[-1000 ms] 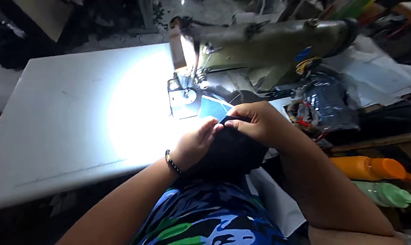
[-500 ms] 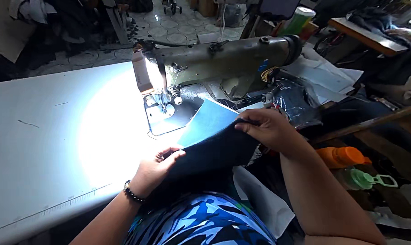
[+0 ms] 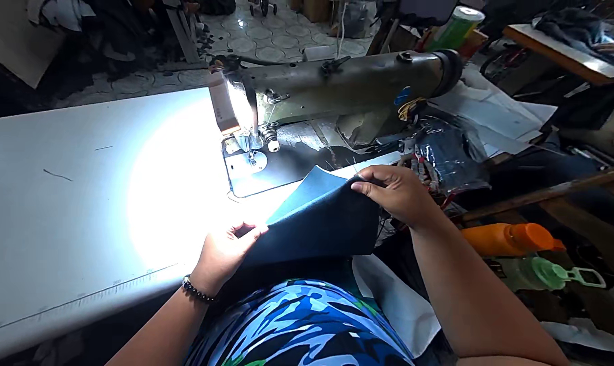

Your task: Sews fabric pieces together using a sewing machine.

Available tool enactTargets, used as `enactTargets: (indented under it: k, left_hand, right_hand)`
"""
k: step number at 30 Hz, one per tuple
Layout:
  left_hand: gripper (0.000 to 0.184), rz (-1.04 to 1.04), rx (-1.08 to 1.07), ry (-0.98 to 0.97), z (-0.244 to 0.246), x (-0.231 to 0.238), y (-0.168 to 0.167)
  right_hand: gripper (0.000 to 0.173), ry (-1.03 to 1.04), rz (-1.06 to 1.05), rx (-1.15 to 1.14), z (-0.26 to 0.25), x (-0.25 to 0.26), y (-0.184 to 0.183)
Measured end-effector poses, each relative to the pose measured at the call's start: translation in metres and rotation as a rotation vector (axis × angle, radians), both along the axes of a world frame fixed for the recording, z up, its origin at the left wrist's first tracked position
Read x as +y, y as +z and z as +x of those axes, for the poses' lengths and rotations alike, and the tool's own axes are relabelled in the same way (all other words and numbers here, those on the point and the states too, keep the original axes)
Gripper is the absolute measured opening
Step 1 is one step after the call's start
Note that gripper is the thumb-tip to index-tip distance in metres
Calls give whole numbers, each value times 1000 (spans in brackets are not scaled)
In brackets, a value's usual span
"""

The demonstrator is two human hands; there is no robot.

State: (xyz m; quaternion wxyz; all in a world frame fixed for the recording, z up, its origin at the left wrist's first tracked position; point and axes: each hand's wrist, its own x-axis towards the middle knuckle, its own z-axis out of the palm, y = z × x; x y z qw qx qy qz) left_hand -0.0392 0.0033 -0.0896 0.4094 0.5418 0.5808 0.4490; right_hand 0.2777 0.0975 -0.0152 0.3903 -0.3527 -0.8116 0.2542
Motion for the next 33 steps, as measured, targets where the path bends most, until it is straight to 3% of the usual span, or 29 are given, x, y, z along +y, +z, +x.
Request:
enactTargets:
  k: [5,9,13,15,16,19,21,23,25,27,30,33]
  left_hand:
    - [13,154,114,-46,5,8,5]
    - [23,126,289,-317,28,32,20]
    - [19,152,336,-567,84,58,18]
    - [18,252,417,-682,110,55,27]
    - [18,277,407,-742,121,49,37]
    - [18,370,185,-788,143,25,61]
    - [17,420,25,-718,142,20,58]
    - [18,316,-32,-593,122,22,39]
    - [22,44,-41,-467,83,16,16]
    - [24,-130,-76,-311,40,-6,-4]
    - [22,-44,109,-64,-3,-41,-21]
    - [31,-42,487,-5,-14,-52,-15]
  right_hand:
    - [4,-53,-36,27,7,11,-7]
    - [11,-176,-128,-22,42,13,-31]
    - [14,-373,-479,-89,104,-19,-45]
    - [14,-481,-657,-55,128,-46,-29]
    - [15,-523,-651,-27,139,-57,-15]
    - [22,-639,-340,-148,158,-71,37]
    - [32,-673,-32,-461,136,-53,62]
    - [36,-604,172,-663,84,-12,62]
    - [31,-531,40,-754,-13,24,46]
    - [28,-359,-95,-800,-97,49,2]
    - [30,-62,-45,-830,-173,55,-48]
    - [23,12,67,-726,-196,56,-65]
